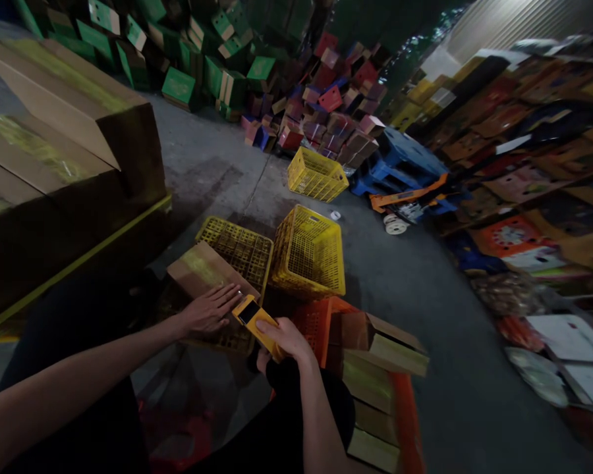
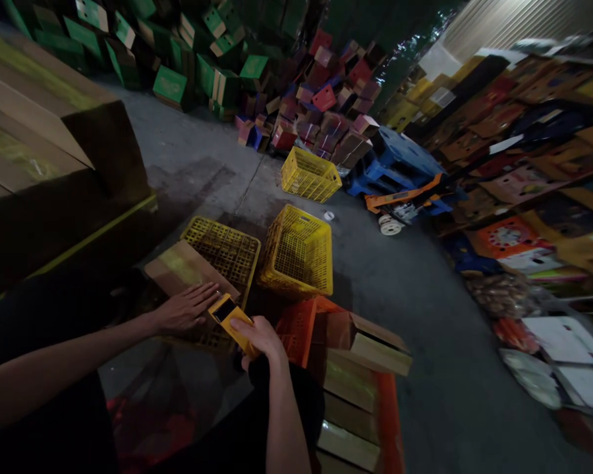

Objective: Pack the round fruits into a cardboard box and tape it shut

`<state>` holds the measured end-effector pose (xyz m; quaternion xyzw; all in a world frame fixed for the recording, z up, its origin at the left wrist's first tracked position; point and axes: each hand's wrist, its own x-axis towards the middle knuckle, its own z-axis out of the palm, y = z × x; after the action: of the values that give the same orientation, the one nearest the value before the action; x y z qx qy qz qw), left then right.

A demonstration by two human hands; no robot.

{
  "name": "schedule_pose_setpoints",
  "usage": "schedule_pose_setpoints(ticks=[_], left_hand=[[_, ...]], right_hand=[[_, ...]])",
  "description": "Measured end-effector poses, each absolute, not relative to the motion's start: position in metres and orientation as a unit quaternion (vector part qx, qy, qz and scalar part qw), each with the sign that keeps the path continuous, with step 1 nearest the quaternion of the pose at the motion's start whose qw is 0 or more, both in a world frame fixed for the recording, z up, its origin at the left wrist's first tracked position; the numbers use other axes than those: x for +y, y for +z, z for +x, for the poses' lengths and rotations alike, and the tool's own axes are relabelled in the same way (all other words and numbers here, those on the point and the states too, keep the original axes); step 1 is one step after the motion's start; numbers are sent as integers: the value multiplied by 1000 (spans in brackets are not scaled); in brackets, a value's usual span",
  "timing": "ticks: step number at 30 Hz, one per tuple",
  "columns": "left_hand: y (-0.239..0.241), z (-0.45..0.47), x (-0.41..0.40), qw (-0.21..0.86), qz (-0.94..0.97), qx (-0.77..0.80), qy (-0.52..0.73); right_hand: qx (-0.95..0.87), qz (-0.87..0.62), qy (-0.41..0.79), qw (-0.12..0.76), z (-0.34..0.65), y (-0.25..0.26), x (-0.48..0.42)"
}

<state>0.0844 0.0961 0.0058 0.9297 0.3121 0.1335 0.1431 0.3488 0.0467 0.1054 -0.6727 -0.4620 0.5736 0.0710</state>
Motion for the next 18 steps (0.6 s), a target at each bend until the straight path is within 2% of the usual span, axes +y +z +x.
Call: schedule_pose_setpoints(ticks=[4,18], left_hand=[[7,80,99,143,937,298,108],[9,81,100,181,934,287,109]], right_hand=[[-444,-662,599,77,349,105,48],[-459,-672,579,39,363,112,44]])
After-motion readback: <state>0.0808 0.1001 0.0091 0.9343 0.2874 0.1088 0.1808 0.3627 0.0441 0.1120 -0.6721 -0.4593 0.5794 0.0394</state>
